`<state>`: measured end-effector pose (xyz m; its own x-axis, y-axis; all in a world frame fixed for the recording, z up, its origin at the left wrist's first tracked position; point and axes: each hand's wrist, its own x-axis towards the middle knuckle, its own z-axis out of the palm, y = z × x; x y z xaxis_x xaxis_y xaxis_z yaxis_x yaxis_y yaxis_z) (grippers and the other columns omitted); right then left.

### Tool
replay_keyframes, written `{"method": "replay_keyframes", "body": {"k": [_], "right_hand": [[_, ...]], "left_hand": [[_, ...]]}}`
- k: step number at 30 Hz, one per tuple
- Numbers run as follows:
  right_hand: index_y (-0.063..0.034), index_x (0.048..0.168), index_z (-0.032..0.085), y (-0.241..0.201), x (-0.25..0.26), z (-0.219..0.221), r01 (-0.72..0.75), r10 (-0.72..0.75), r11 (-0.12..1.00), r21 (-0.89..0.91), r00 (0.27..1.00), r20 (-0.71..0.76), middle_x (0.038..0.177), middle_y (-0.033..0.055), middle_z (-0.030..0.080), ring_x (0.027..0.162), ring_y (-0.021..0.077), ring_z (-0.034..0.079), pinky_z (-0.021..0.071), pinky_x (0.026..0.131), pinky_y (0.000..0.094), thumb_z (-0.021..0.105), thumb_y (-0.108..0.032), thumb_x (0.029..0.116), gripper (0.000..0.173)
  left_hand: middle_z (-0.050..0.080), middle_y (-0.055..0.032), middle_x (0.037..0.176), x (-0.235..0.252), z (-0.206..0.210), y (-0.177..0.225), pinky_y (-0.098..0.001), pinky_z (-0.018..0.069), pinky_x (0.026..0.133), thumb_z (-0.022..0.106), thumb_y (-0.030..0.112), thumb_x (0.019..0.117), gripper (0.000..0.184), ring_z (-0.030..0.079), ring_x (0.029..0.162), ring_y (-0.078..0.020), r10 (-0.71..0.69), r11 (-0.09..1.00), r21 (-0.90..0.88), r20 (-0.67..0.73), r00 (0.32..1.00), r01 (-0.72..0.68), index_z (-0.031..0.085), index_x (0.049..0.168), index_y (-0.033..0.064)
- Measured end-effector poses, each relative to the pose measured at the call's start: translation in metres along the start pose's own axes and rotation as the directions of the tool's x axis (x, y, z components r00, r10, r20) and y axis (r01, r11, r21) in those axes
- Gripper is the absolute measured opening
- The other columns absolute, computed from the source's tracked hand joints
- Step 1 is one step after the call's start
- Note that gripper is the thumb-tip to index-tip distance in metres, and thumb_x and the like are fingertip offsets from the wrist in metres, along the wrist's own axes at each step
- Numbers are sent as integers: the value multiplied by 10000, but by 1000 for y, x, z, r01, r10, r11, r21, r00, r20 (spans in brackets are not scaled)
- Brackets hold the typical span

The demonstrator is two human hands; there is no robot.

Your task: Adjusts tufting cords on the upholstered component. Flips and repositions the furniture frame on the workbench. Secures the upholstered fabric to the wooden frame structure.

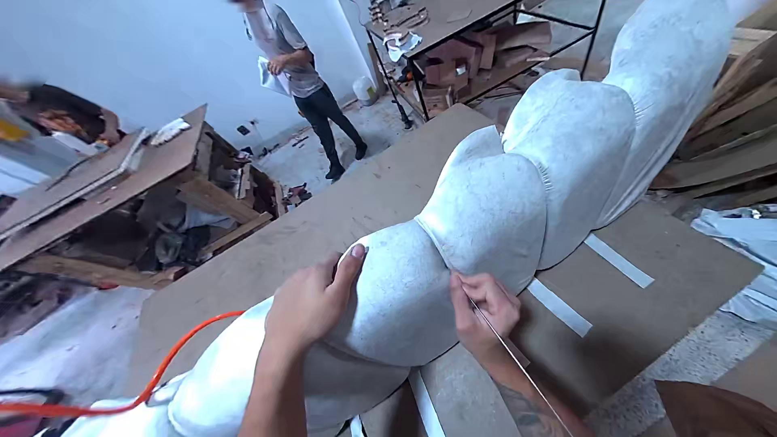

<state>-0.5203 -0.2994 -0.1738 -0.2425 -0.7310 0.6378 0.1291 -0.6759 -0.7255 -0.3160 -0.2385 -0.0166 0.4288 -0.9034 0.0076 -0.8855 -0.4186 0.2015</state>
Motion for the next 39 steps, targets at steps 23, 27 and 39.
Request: {"method": "replay_keyframes", "body": {"k": [23, 27, 39], "right_hand": [[-13, 709, 649, 8, 20, -9, 229, -200, 966, -123, 956, 214, 889, 130, 733, 825, 202, 740, 633, 673, 324, 714, -10, 862, 166], [-56, 692, 647, 2, 9, -22, 96, -70, 987, -130, 979, 193, 868, 71, 747, 782, 158, 744, 649, 656, 302, 749, -22, 834, 178], [-80, 709, 608, 3, 15, -18, -24, 50, 993, -116, 973, 224, 851, 75, 711, 679, 183, 708, 625, 542, 327, 751, -8, 841, 207]], "left_hand": [[721, -164, 1028, 7, -4, 4, -742, 474, 808, 116, 901, 884, 947, 681, 1056, -404, -96, 994, -44, 73, 993, 99, 719, 1121, 210], [718, -163, 1004, 16, -3, -3, -729, 484, 791, 89, 902, 879, 963, 684, 1036, -405, -86, 995, -32, 93, 992, 90, 711, 1088, 197], [710, -185, 943, 23, -1, -10, -736, 470, 709, 21, 910, 857, 1012, 688, 971, -441, -62, 998, 9, 62, 996, 62, 705, 1060, 192]]}}
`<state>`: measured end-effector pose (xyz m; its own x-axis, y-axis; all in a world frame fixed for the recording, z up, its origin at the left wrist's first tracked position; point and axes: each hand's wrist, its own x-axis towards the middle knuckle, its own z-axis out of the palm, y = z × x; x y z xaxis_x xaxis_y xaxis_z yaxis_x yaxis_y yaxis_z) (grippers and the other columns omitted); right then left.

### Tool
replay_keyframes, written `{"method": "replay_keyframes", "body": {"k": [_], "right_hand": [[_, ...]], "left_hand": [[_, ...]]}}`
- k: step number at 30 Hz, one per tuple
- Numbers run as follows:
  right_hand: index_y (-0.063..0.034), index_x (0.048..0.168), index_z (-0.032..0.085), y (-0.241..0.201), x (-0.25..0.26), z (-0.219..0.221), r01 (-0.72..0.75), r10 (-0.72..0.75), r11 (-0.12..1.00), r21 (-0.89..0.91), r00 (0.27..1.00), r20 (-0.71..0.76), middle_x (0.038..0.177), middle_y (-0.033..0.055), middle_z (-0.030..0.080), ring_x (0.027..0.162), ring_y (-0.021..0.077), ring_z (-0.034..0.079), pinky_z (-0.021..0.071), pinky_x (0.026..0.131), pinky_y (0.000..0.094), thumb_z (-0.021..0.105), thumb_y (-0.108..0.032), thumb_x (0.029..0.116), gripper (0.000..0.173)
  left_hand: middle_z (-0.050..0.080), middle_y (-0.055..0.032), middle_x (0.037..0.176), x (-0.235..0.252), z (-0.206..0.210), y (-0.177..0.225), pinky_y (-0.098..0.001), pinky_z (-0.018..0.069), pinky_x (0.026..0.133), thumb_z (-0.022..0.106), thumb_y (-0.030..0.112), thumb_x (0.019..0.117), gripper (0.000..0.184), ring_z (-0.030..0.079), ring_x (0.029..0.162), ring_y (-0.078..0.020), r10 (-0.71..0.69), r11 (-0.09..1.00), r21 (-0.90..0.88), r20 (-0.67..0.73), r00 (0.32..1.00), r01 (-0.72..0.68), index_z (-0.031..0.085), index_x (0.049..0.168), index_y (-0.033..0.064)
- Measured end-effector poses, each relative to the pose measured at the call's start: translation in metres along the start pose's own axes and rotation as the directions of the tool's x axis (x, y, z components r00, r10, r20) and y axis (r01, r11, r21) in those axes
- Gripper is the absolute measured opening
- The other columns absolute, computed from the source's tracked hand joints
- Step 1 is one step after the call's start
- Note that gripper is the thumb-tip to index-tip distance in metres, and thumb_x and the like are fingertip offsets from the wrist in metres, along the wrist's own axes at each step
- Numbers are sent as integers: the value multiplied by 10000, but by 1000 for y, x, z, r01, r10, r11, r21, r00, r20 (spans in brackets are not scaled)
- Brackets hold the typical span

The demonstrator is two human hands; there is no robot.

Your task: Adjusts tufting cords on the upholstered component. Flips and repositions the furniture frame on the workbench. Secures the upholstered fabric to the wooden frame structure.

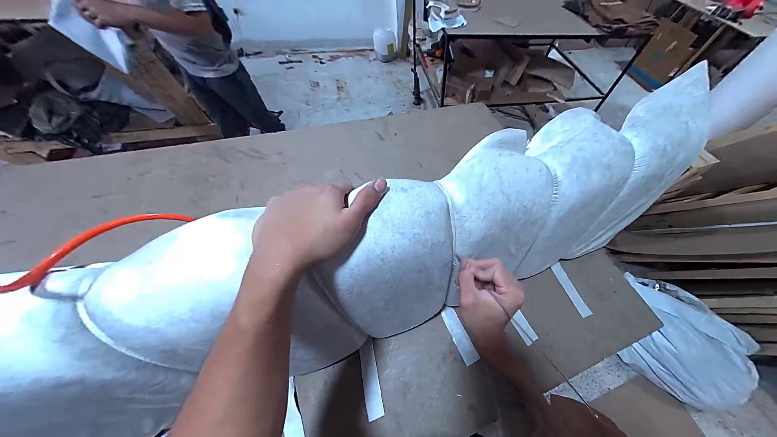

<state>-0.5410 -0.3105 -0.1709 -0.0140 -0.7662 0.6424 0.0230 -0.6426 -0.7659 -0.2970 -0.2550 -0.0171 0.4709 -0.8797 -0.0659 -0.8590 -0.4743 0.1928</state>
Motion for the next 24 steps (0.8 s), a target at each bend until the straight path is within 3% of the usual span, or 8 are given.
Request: {"method": "replay_keyframes", "body": {"k": [3, 6, 11, 14, 17, 20, 22, 24], "right_hand": [[-18, 698, 626, -6, 41, 29, 180, -176, 983, 30, 979, -104, 784, 122, 709, 662, 210, 718, 635, 555, 347, 735, 23, 831, 177], [-41, 660, 560, 22, 11, 33, 232, -239, 971, -58, 959, -155, 793, 122, 699, 733, 211, 723, 627, 623, 335, 727, -11, 853, 258], [-4, 713, 660, 96, -92, 12, 123, -134, 983, -135, 989, -71, 975, 151, 753, 919, 230, 753, 646, 788, 363, 730, -35, 851, 157], [-29, 717, 692, 124, -137, -5, 28, -29, 978, -206, 1000, 1, 948, 104, 762, 861, 163, 747, 642, 744, 315, 735, -57, 866, 158], [-65, 736, 717, 106, -123, -20, -73, 88, 972, -223, 995, 56, 922, 46, 767, 831, 96, 736, 633, 726, 269, 724, -77, 843, 108], [-36, 814, 729, 75, -81, -16, 69, -62, 988, -142, 997, 51, 999, 85, 768, 894, 129, 743, 630, 757, 282, 738, -64, 872, 65], [-8, 816, 703, 85, -81, -12, 207, -201, 973, -98, 977, 72, 1000, 126, 738, 909, 171, 727, 620, 765, 301, 732, -50, 886, 87], [1, 838, 721, 109, -97, -8, 230, -216, 959, -168, 972, 97, 971, 133, 731, 879, 184, 724, 622, 761, 323, 700, -81, 904, 107]], "left_hand": [[705, -221, 968, -4, 1, 1, -770, 446, 720, 44, 908, 867, 1018, 676, 990, -474, -1, 1000, -7, 0, 1000, 1, 710, 1103, 176], [705, -232, 1036, 1, -2, 1, -780, 436, 749, 34, 911, 862, 1040, 665, 1040, -482, -6, 1000, -7, 9, 1000, 6, 704, 1147, 168], [685, -273, 1110, 28, -8, -8, -809, 410, 847, 93, 898, 886, 1041, 633, 1116, -496, -30, 993, -108, 82, 996, 39, 711, 1145, 102], [685, -278, 1085, 47, -3, -18, -784, 436, 869, 155, 913, 878, 1050, 652, 1077, -468, -71, 975, -201, 108, 992, 92, 709, 1107, 51], [686, -272, 1060, 60, -1, -22, -756, 463, 868, 197, 913, 878, 1041, 664, 1044, -446, -90, 961, -254, 101, 991, 113, 700, 1096, 28], [707, -237, 1089, 63, 0, -20, -722, 491, 901, 272, 929, 853, 1020, 685, 1052, -396, -134, 928, -334, 110, 985, 163, 711, 1148, 56], [718, -192, 1095, 60, 4, -18, -671, 521, 903, 315, 895, 879, 951, 699, 1044, -339, -136, 903, -394, 112, 984, 170, 703, 1180, 80], [720, -147, 1146, 60, 3, -15, -632, 533, 931, 332, 858, 909, 884, 697, 1077, -292, -108, 888, -435, 114, 988, 147, 680, 1266, 127]]}}
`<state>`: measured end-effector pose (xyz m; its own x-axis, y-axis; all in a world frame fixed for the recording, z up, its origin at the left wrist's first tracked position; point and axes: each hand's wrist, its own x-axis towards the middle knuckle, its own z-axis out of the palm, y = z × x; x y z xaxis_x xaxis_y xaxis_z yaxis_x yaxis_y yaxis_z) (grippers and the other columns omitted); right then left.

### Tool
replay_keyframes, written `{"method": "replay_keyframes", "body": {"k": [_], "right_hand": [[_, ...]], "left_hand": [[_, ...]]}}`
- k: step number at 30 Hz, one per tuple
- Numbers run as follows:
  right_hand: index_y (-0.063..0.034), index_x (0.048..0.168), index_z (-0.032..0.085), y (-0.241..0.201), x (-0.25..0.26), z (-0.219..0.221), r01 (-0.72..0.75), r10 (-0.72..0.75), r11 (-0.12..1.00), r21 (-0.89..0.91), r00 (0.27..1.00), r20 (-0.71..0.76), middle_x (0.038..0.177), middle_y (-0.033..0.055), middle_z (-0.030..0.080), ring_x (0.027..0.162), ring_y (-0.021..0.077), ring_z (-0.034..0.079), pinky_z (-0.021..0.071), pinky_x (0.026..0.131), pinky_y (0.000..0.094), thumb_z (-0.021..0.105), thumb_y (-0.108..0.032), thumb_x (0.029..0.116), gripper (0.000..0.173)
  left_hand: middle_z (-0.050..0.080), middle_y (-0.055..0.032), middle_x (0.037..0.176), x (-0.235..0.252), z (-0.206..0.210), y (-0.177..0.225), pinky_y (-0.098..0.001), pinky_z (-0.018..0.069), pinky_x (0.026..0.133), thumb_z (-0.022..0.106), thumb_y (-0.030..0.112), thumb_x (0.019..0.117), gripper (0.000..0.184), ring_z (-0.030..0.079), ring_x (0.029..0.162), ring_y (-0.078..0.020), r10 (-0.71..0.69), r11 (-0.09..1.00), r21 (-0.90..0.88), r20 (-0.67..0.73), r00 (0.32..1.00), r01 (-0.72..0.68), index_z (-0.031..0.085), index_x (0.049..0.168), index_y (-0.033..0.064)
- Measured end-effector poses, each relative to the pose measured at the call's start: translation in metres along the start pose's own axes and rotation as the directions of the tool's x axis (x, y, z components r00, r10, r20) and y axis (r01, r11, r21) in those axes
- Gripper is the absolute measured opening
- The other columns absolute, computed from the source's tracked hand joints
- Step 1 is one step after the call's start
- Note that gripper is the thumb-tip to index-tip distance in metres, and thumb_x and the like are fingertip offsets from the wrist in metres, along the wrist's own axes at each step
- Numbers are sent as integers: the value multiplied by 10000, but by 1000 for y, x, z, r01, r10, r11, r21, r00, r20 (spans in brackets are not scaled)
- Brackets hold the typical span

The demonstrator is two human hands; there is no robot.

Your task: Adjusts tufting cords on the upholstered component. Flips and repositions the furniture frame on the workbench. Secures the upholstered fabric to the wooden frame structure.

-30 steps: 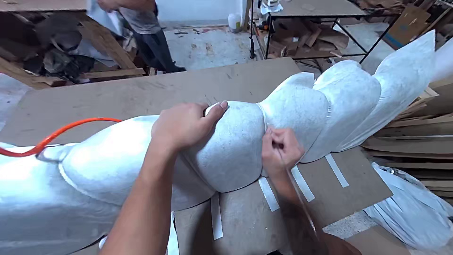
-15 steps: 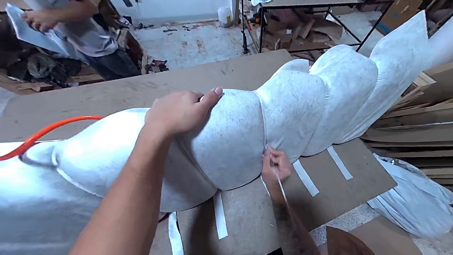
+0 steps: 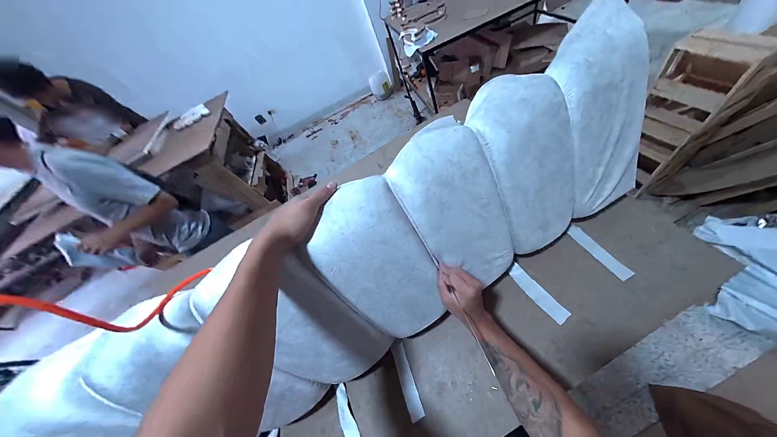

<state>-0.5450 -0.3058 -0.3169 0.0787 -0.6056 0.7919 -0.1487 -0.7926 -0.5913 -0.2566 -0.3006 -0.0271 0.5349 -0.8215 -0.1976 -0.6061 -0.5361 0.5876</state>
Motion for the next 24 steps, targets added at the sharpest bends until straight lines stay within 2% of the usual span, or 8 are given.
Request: {"method": "replay_keyframes", "body": {"k": [3, 6, 9, 12, 16, 19, 21, 24], "right_hand": [[-27, 914, 764, 19, -44, 0, -177, 181, 982, -73, 982, 55, 847, 60, 726, 762, 127, 705, 615, 697, 292, 655, -98, 910, 130], [-66, 778, 705, 5, -47, -19, -295, 299, 952, -79, 952, 57, 795, 23, 691, 711, 89, 675, 593, 633, 260, 658, -93, 881, 118], [-16, 768, 696, -6, -5, -26, -81, 82, 996, -25, 996, 30, 951, 120, 743, 846, 165, 730, 619, 723, 300, 707, -73, 882, 128], [-3, 869, 732, 15, -30, -30, 3, 7, 998, -67, 988, 156, 952, 125, 725, 845, 184, 715, 613, 728, 326, 707, -110, 920, 121], [-98, 729, 704, 20, -46, -62, -259, 290, 954, -151, 926, 243, 793, 8, 715, 701, 81, 683, 602, 629, 273, 667, -134, 900, 179], [-69, 778, 705, 9, 29, -102, -367, 365, 930, 4, 928, 75, 924, 41, 772, 779, 133, 748, 656, 675, 337, 763, -98, 864, 108], [-73, 898, 683, 0, 99, -125, -301, 304, 944, 132, 953, -2, 988, 55, 764, 808, 184, 757, 669, 687, 367, 776, -84, 889, 94], [-13, 867, 667, 4, 210, -125, -112, 158, 960, 256, 974, -165, 926, 129, 769, 753, 234, 762, 671, 662, 390, 766, 14, 850, 104]], "left_hand": [[724, -131, 1128, 4, -1, 0, -612, 542, 915, 343, 850, 911, 866, 700, 1058, -277, -13, 1000, -12, -11, 1000, 13, 682, 1256, 132], [729, -145, 1091, 5, -1, -2, -620, 549, 897, 341, 872, 892, 899, 710, 1028, -287, -27, 1000, 16, -20, 999, 27, 695, 1212, 111], [707, -190, 1129, 4, -1, 8, -658, 512, 928, 327, 845, 922, 905, 687, 1068, -327, -6, 999, 43, -33, 999, 7, 688, 1209, 66], [715, -193, 1083, 3, 0, -2, -676, 523, 891, 311, 906, 870, 965, 700, 1031, -336, -30, 997, 72, -40, 999, 32, 703, 1154, 71], [705, -233, 1020, -6, -5, 3, -741, 485, 855, 233, 929, 858, 1014, 686, 1003, -406, 14, 985, 173, -47, 999, -6, 718, 1072, 64], [695, -273, 1028, -16, -7, 7, -805, 439, 828, 153, 929, 860, 1049, 664, 1029, -480, 66, 958, 281, -53, 996, -48, 726, 1071, 77], [701, -269, 1069, -32, -2, 5, -822, 430, 828, 110, 937, 847, 1062, 657, 1067, -497, 87, 940, 335, -57, 995, -63, 728, 1129, 121], [711, -254, 1024, -56, 4, 16, -826, 431, 788, 133, 921, 863, 1020, 664, 1017, -509, 133, 935, 341, -89, 987, -95, 737, 1141, 147]]}}
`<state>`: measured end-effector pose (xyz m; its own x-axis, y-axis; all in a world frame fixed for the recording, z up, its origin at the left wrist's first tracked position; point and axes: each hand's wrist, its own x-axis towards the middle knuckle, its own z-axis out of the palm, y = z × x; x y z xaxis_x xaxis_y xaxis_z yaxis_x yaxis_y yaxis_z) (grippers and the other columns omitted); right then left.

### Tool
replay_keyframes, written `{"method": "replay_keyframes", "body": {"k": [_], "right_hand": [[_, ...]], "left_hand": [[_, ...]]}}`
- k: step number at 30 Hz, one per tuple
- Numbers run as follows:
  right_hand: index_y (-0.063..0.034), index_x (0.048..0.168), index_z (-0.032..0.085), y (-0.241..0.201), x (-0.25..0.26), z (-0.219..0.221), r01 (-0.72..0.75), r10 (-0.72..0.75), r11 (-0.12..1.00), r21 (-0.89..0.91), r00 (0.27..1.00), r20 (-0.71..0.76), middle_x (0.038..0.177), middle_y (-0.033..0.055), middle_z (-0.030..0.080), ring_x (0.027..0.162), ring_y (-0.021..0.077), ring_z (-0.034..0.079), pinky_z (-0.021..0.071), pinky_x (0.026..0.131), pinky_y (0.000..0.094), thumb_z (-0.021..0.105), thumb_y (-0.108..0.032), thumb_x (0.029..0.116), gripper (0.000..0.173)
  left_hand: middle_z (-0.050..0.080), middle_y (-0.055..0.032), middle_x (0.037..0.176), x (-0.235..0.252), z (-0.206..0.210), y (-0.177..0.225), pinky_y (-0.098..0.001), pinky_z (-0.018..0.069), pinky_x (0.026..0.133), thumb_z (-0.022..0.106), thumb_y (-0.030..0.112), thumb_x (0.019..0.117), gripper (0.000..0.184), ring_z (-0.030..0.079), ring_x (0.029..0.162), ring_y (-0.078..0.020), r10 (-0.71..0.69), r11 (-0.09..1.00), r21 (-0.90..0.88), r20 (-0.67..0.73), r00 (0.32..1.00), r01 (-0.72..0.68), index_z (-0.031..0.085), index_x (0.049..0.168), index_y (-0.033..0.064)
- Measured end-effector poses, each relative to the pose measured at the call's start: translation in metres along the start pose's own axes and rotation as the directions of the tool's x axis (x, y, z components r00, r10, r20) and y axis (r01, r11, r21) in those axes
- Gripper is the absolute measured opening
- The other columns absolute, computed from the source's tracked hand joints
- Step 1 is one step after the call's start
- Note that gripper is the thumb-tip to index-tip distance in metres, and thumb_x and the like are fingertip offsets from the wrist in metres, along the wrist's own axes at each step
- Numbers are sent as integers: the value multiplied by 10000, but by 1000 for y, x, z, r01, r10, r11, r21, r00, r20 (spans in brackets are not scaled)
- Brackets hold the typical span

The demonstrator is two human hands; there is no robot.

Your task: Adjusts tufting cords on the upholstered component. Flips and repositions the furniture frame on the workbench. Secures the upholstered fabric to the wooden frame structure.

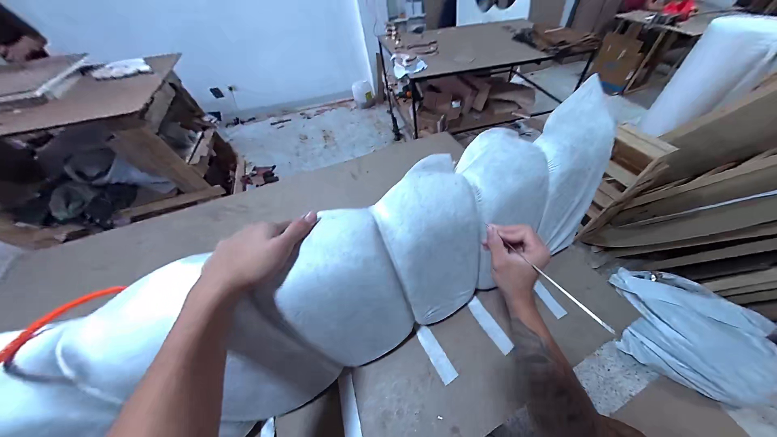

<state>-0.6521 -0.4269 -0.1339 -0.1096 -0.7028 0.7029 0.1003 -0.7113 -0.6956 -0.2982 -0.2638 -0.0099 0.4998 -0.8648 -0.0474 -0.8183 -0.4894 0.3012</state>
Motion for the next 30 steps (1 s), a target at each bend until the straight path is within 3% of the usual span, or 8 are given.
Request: {"method": "replay_keyframes", "body": {"k": [2, 6, 10, 13, 15, 20, 26, 30], "right_hand": [[-17, 844, 681, 1, 44, 14, 17, -17, 1000, 15, 1000, 5, 893, 119, 773, 766, 224, 767, 670, 676, 381, 772, -2, 847, 93], [-93, 752, 668, 9, 73, 24, -116, 122, 986, -120, 992, 41, 755, 14, 751, 614, 95, 705, 607, 550, 284, 768, -81, 846, 137], [-107, 709, 574, 24, 5, -16, 13, -1, 989, -147, 997, 83, 700, 12, 610, 583, 94, 581, 487, 479, 251, 718, -115, 905, 243], [-118, 734, 648, 32, -5, -42, -152, 162, 985, -85, 979, 127, 783, -3, 707, 634, 88, 657, 564, 532, 266, 748, -100, 878, 177], [-101, 813, 672, 25, 22, -46, -122, 122, 992, -12, 982, 147, 876, 11, 741, 711, 88, 701, 602, 586, 262, 750, -95, 885, 107], [-8, 766, 628, 33, 29, -27, 190, -179, 981, -43, 966, 186, 821, 107, 647, 717, 156, 648, 545, 580, 273, 678, -44, 897, 144], [-76, 654, 624, 55, -21, -57, -44, 55, 996, -74, 988, 143, 826, 46, 733, 754, 114, 725, 622, 635, 262, 699, -43, 836, 199], [10, 769, 667, 31, 31, -43, 308, -292, 950, -54, 936, 199, 924, 158, 721, 837, 211, 725, 609, 686, 316, 702, -41, 882, 128]], "left_hand": [[718, -238, 1001, -7, -1, 4, -806, 451, 797, 159, 927, 857, 1014, 678, 996, -479, -50, 999, -15, 20, 999, 51, 753, 1106, 145], [692, -298, 985, -9, 1, 41, -770, 459, 820, 178, 905, 881, 1059, 659, 976, -503, -251, 967, -20, 80, 965, 254, 731, 1012, 11], [678, -233, 1245, 4, 12, 132, -753, 426, 991, 211, 803, 971, 870, 617, 1213, -450, -35, 998, -45, 103, 994, 40, 653, 1354, 158], [702, -245, 1122, 30, 38, 187, -746, 459, 923, 200, 831, 950, 948, 653, 1116, -445, -3, 997, -80, 105, 994, 11, 721, 1182, 74], [701, -230, 958, 40, 48, 196, -743, 484, 810, 183, 904, 883, 1003, 677, 985, -439, -65, 998, -8, 66, 996, 66, 726, 992, 68], [708, -212, 948, 30, 56, 199, -752, 485, 797, 158, 963, 817, 1043, 684, 983, -435, -169, 985, 50, 46, 985, 167, 730, 966, 103], [708, -194, 964, 27, 60, 204, -744, 482, 778, 140, 960, 821, 1027, 682, 994, -422, -194, 978, 78, 21, 981, 191, 722, 992, 131], [719, -195, 981, 19, 59, 210, -751, 480, 788, 135, 971, 808, 1045, 685, 1008, -428, -198, 977, 79, 17, 980, 196, 736, 1015, 141]]}}
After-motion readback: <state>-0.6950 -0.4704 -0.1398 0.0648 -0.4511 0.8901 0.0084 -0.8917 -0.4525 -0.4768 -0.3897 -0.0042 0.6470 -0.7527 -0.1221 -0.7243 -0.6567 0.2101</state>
